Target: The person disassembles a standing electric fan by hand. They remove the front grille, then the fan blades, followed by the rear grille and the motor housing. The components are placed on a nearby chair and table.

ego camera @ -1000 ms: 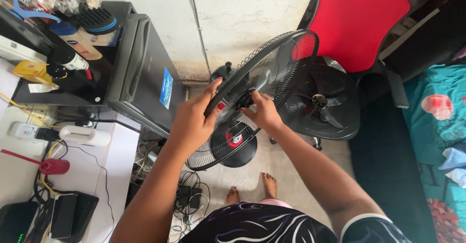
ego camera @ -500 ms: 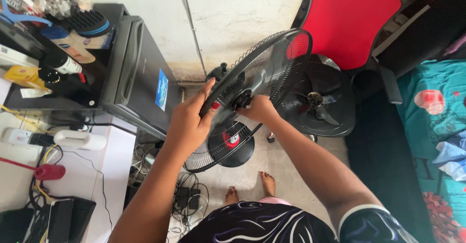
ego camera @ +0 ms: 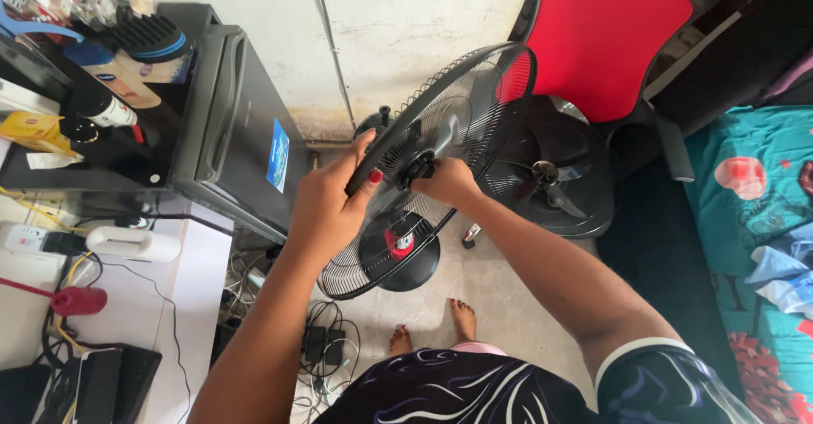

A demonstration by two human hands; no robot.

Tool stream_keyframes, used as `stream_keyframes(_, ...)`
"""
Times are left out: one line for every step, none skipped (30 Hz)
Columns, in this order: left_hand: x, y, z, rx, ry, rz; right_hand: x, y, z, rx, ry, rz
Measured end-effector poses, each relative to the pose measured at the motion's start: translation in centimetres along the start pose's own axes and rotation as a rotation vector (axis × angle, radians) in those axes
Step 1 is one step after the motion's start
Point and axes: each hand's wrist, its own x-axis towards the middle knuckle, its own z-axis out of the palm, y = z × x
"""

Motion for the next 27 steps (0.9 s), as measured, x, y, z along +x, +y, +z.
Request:
stream_keyframes(0.2,-0.1,-0.1,-0.010,0.006,0.013,0.1,0.0,0.0,0.009,0.028,-0.018)
stream_keyframes(0.4,-0.1,-0.2,-0.014,0.009,0.023,0.2,0.0,-0.1,0.018,0.056,-0.037)
stream_keyframes(0.3,0.0,-0.3,-0.017,0.008,0.029,0.1,0.0,0.0,0.028,0.081,-0.052)
stream_keyframes(0.3,0.0,-0.3,-0.019,0.007,0.035,0.0,0.0,0.0,0.054,0.105,-0.105)
stream_keyframes(0.3,0.1,-0.4,-0.019,0.007,0.043,-0.1,-0.1,0.2,0.081,0.129,-0.156)
stream_keyframes(0.3,0.1,-0.3,-0.018,0.007,0.050,-0.4,-0.1,0.3,0.107,0.153,-0.207)
stream_keyframes(0.4,0.2,-0.2,-0.021,0.009,0.062,-0.4,-0.1,0.1,0.043,0.196,-0.235)
stream_keyframes(0.6,0.2,0.0,-0.014,-0.002,0.015,-0.5,-0.2,0.0,-0.022,0.238,-0.263)
stream_keyframes(0.4,0.3,0.2,-0.006,-0.016,-0.039,-0.9,-0.3,0.3,-0.086,0.273,-0.289)
stream_keyframes(0.2,0.3,0.3,0.002,-0.031,-0.092,-1.4,-0.4,0.8,-0.233,0.308,-0.311)
stream_keyframes(0.4,0.3,0.3,0.007,-0.011,-0.047,-1.4,-0.8,1.0,-0.381,0.354,-0.337)
stream_keyframes(0.5,0.2,0.3,0.012,0.009,-0.001,-1.4,-1.0,1.2,-0.530,0.399,-0.362)
stream_keyframes(0.7,0.1,0.2,0.016,0.028,0.044,-1.6,-1.0,1.4,-0.580,0.412,-0.396)
stream_keyframes(1.0,-0.1,0.0,0.003,0.042,0.071,-1.6,-1.0,1.7,-0.630,0.425,-0.429)
stream_keyframes(0.7,-0.2,-0.1,-0.016,0.048,0.086,-2.0,-0.3,2.3,-0.680,0.424,-0.457)
stream_keyframes(0.4,-0.4,-0.1,-0.034,0.053,0.101,-2.2,0.5,2.7,-0.643,0.455,-0.489)
stream_keyframes(0.3,-0.5,0.0,-0.058,0.042,0.064,-2.1,1.2,2.9,-0.605,0.489,-0.525)
stream_keyframes(0.1,-0.5,0.0,-0.081,0.031,0.028,-2.0,2.1,3.2,-0.566,0.523,-0.559)
stream_keyframes(0.4,-0.5,-0.1,-0.102,0.027,-0.003,-1.6,2.7,3.2,-0.396,0.548,-0.564)
stream_keyframes(0.6,-0.5,-0.1,-0.096,0.007,-0.055,-1.3,3.5,3.3,-0.225,0.571,-0.567)
stream_keyframes(0.6,-0.4,-0.1,-0.087,-0.009,-0.110,-0.9,4.1,3.5,-0.054,0.586,-0.571)
stream_keyframes(0.6,-0.3,-0.1,-0.079,-0.026,-0.165,-0.1,4.5,3.5,0.253,0.395,-0.457)
stream_keyframes(0.5,-0.2,-0.1,-0.084,-0.004,-0.093,0.3,4.8,4.0,0.550,0.186,-0.328)
stream_keyframes(0.5,-0.2,0.0,-0.089,0.018,-0.020,0.4,5.1,4.6,0.837,-0.031,-0.189)
stream_keyframes(0.5,-0.2,0.0,-0.093,0.037,0.057,0.5,5.2,5.1,0.842,0.038,-0.194)
stream_keyframes(0.4,-0.1,0.0,-0.086,0.033,0.033,0.3,5.0,5.7,0.845,0.106,-0.199)
stream_keyframes(0.5,-0.1,-0.1,-0.079,0.030,0.014,0.3,4.7,5.9,0.847,0.181,-0.209)
